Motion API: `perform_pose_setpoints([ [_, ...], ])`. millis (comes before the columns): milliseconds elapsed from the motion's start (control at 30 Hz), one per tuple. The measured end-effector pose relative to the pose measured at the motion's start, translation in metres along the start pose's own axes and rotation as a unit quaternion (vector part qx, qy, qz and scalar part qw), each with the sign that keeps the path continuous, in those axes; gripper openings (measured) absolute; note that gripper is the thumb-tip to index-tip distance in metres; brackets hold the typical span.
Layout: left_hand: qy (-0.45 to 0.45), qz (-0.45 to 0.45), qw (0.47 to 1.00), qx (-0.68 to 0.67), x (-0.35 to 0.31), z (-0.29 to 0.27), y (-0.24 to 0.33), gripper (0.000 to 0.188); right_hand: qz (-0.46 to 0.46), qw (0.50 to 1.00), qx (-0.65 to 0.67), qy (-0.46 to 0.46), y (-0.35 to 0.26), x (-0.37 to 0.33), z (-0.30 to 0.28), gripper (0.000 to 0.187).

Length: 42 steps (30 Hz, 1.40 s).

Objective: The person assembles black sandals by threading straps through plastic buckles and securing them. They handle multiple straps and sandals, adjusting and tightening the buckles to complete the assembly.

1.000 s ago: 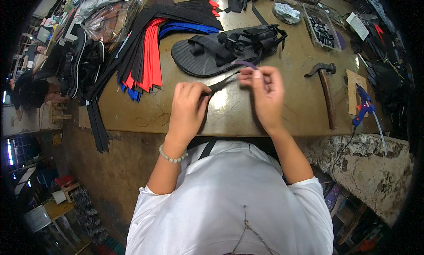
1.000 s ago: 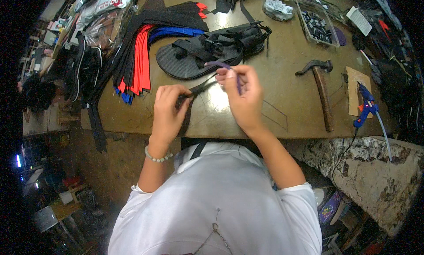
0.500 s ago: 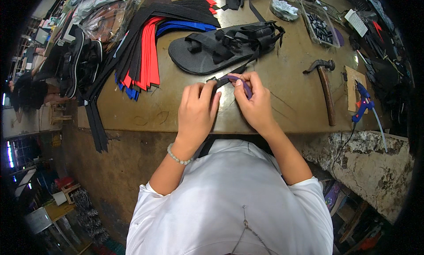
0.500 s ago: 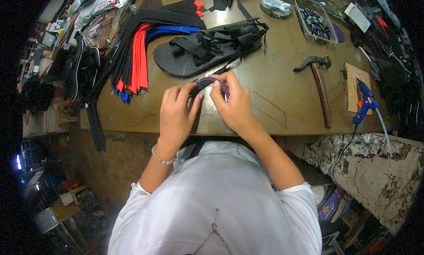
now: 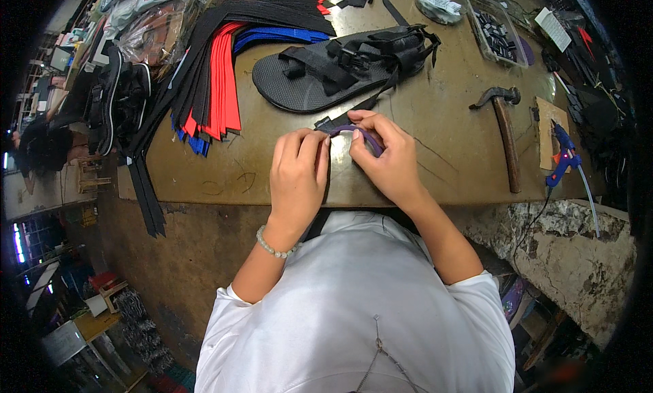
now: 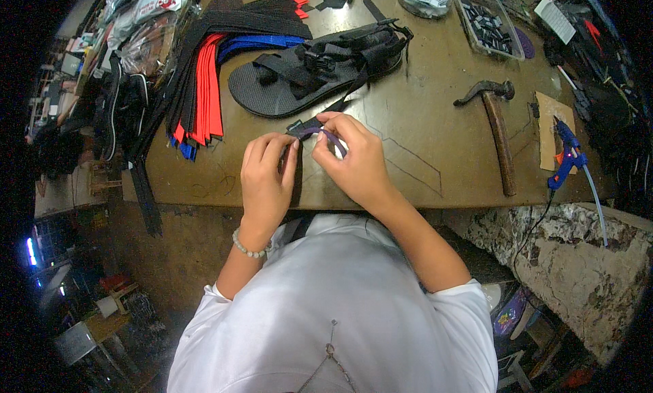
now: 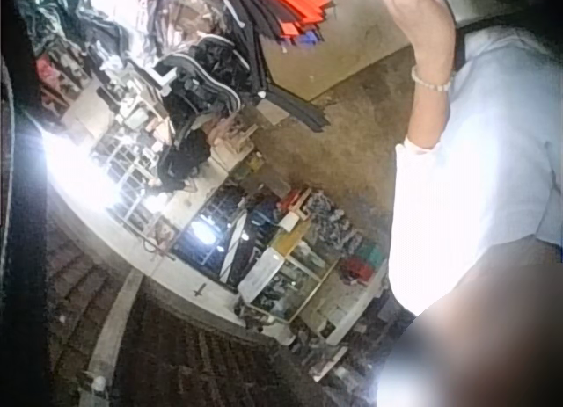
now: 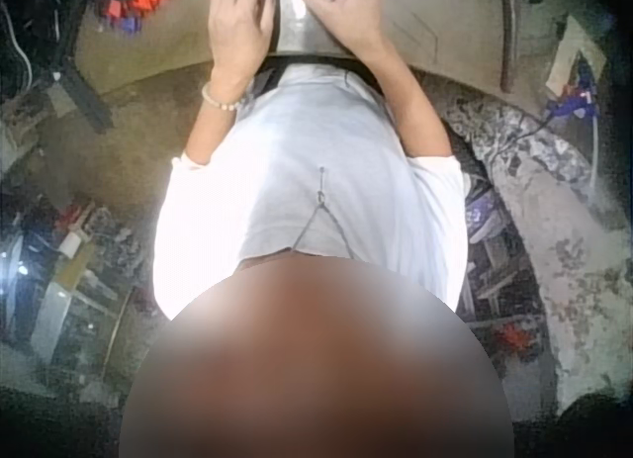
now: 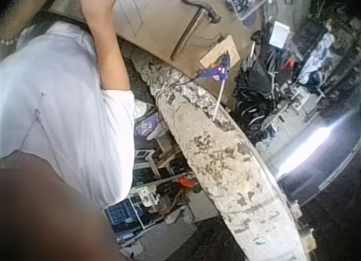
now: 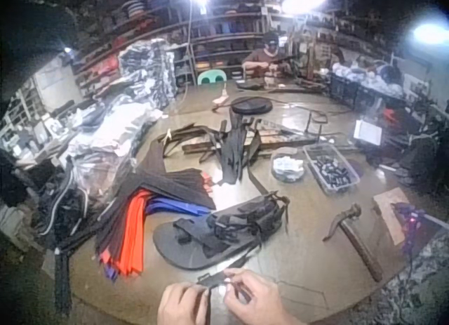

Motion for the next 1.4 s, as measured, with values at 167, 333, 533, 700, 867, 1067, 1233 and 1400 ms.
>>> perform_pose_setpoints([
  [167, -0.056, 0.055, 0.996, -0.039, -0.002, -0.013, 0.008, 0.009, 0.066, 0.997, 0.007, 0.031, 0.004, 0.0, 0.002, 0.014],
  [333, -0.258, 0.023, 0.937, -0.235, -0.002, -0.034, 0.002, 0.008, 0.078, 0.993, 0.048, 0.074, 0.004, 0.003, 0.004, 0.014],
  [533, -0.183, -0.046, 0.97, -0.151, 0.042, -0.023, -0.043, 0.018, 0.035, 0.999, -0.035, 0.019, -0.006, 0.0, -0.001, 0.014],
  [700, -0.229, -0.05, 0.967, -0.1, 0.042, -0.024, -0.044, 0.016, -0.008, 0.999, -0.048, 0.02, -0.004, 0.001, 0.003, 0.015],
  [867, -0.189, -0.034, 0.977, -0.09, 0.035, -0.019, -0.037, 0.011, -0.011, 0.999, -0.033, 0.016, 0.0, -0.002, 0.003, 0.015],
  [1067, -0.168, 0.003, 0.983, -0.079, 0.03, -0.015, -0.041, 0.01, -0.048, 0.997, -0.057, 0.009, 0.0, -0.001, 0.003, 0.015],
  [1233, -0.153, 0.029, 0.986, -0.061, 0.028, -0.013, -0.042, 0.01, 0.03, 0.999, -0.027, 0.022, -0.003, -0.002, 0.0, 0.012],
  [1400, -0.133, -0.008, 0.986, -0.1, 0.026, -0.014, -0.044, 0.01, 0.111, 0.991, 0.046, 0.052, -0.002, -0.001, -0.001, 0.011],
])
Point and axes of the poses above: each hand's wrist, its own x-axis towards the middle knuckle, its own z-axis out of the palm, y = z × x, the point moved 1 cm from there along x, towards the middle knuckle, and after that the axes turned 3 degrees about -z, right-handed, at the moved point
